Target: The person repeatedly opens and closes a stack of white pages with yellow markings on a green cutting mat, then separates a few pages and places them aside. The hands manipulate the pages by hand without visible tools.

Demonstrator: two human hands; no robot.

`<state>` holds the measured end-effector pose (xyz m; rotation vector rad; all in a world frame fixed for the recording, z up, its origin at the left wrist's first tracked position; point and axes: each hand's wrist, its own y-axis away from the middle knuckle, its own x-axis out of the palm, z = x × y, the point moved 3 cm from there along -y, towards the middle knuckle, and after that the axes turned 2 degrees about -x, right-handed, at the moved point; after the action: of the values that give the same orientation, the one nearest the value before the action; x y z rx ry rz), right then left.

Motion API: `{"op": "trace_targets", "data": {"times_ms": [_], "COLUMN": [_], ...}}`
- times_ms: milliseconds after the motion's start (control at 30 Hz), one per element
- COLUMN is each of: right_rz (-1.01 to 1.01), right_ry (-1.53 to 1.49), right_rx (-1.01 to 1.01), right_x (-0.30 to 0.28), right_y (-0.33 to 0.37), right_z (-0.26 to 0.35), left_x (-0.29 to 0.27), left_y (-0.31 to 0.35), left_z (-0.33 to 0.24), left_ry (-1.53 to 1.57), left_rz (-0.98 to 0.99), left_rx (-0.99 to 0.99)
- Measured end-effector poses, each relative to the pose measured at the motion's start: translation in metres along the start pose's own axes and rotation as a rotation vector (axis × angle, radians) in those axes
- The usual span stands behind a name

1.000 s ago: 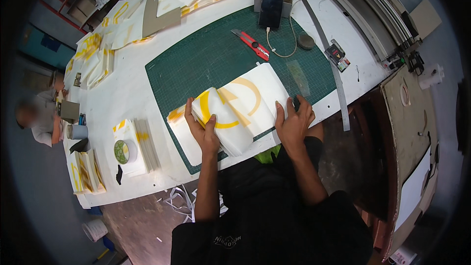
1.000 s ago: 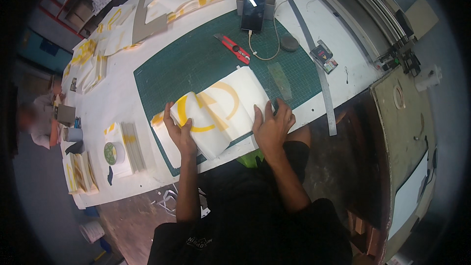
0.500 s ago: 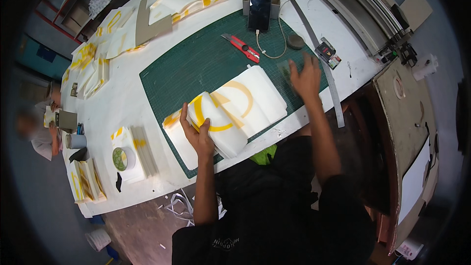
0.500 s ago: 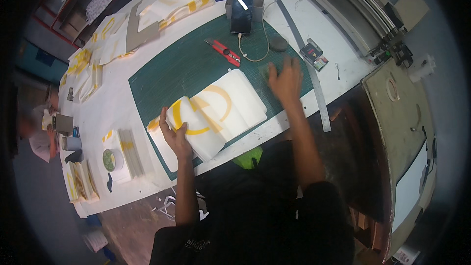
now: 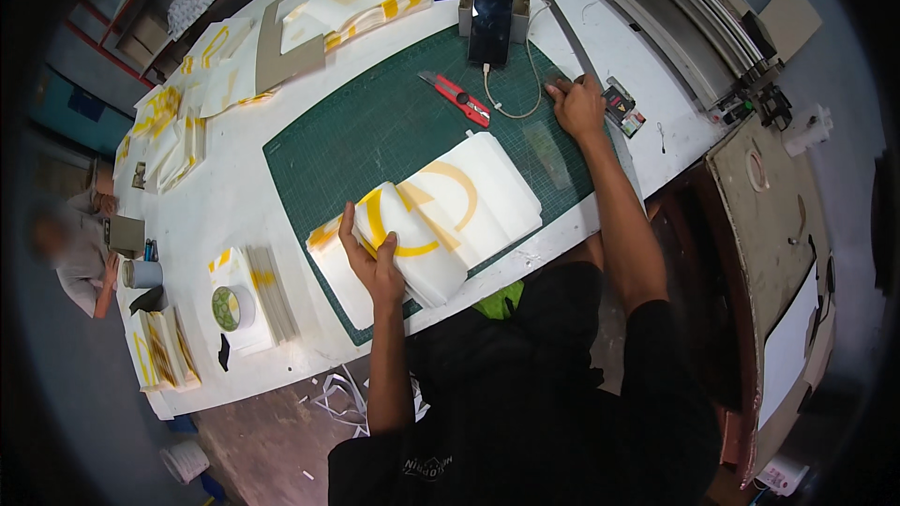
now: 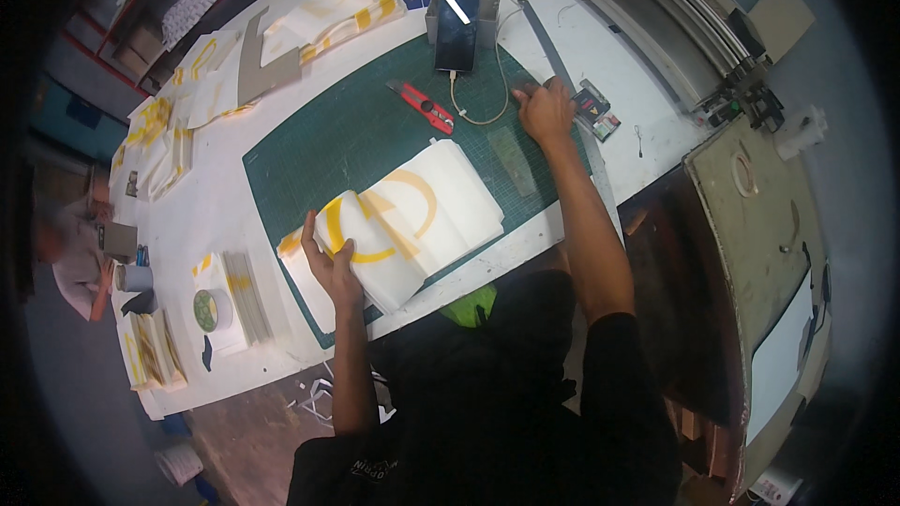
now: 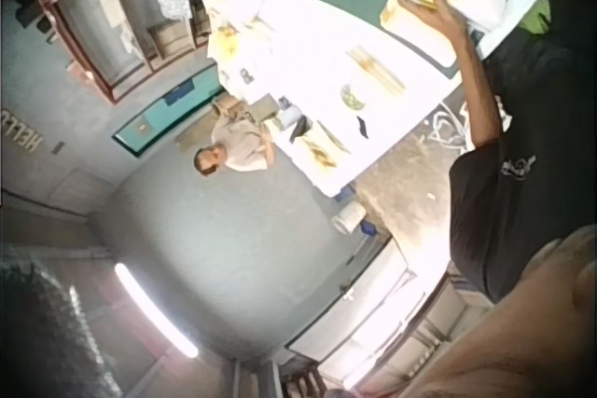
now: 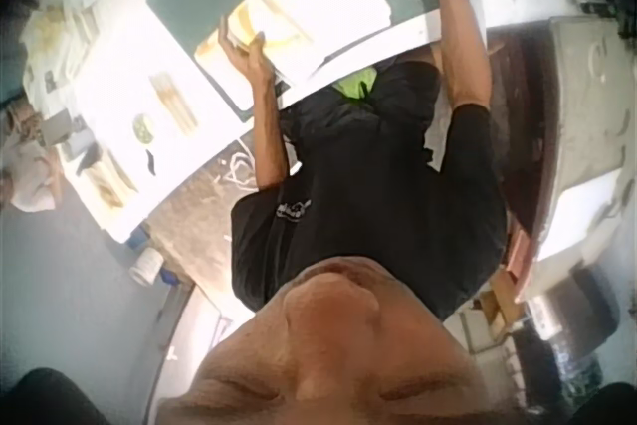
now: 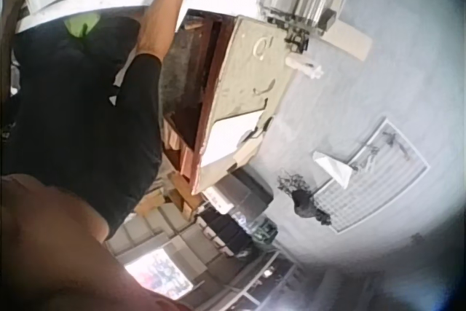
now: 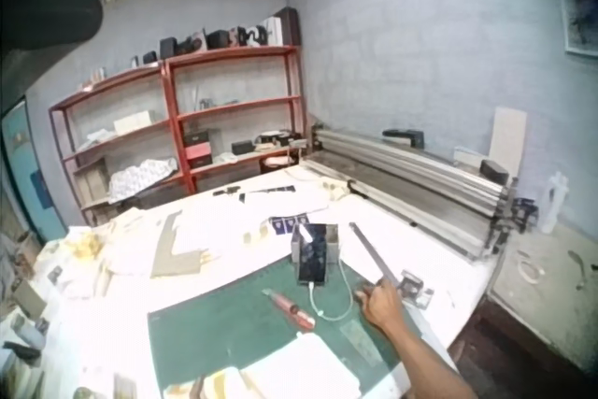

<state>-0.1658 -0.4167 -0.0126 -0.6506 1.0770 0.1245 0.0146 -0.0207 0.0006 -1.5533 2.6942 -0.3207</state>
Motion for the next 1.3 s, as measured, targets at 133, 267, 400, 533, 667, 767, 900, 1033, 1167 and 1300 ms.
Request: {"op": "trace_targets", "data": {"times_ms": [133,267,400,533,667,767,900,1033,1167,1300], "right_rz": [-0.464,-0.271,-0.090,-0.016,-0.011,-0.046,-0.046,-0.046,-0.002,0.075], "right_ry": [-0.119,-0.377,-0.319,-0.111,-0.120,-0.184,-0.525,-0.734,-0.592,-0.478], "right_rx": [-0.233,-0.096,-0.145,-0.099,-0.121,-0.153,-0.264,-0.352,-0.337,-0.321], "right_x": [-0.030,-0.054,-0.068,-0.069,-0.066,-0.073,-0.090,-0.089,-0.083,-0.083], "right_y": [0.027,0.110,0.183,0.202,0.201,0.202,0.209,0.225,0.221,0.221], "right_z": [0.025,0.058,0.109,0.119,0.119,0.128,0.151,0.163,0.160,0.162], "left_x": [0.001,-0.003,-0.010,0.000,0.001,0.001,0.001,0.004,-0.002,-0.004], "left_y": [-0.002,-0.001,0.002,0.001,0.000,0.000,0.002,0.001,0.000,0.000], "left_z": [0.003,0.014,0.008,0.001,0.000,0.000,-0.003,-0.006,0.002,0.006], "left_ry": [-0.003,-0.017,-0.016,0.011,0.008,-0.003,-0.009,0.021,-0.036,-0.070], "left_rz": [0.005,0.007,-0.002,0.015,0.018,0.006,-0.015,-0.006,-0.010,-0.014], "left_rx": [0.008,0.010,-0.002,-0.023,-0.009,-0.005,-0.022,-0.020,0.017,0.035]}}
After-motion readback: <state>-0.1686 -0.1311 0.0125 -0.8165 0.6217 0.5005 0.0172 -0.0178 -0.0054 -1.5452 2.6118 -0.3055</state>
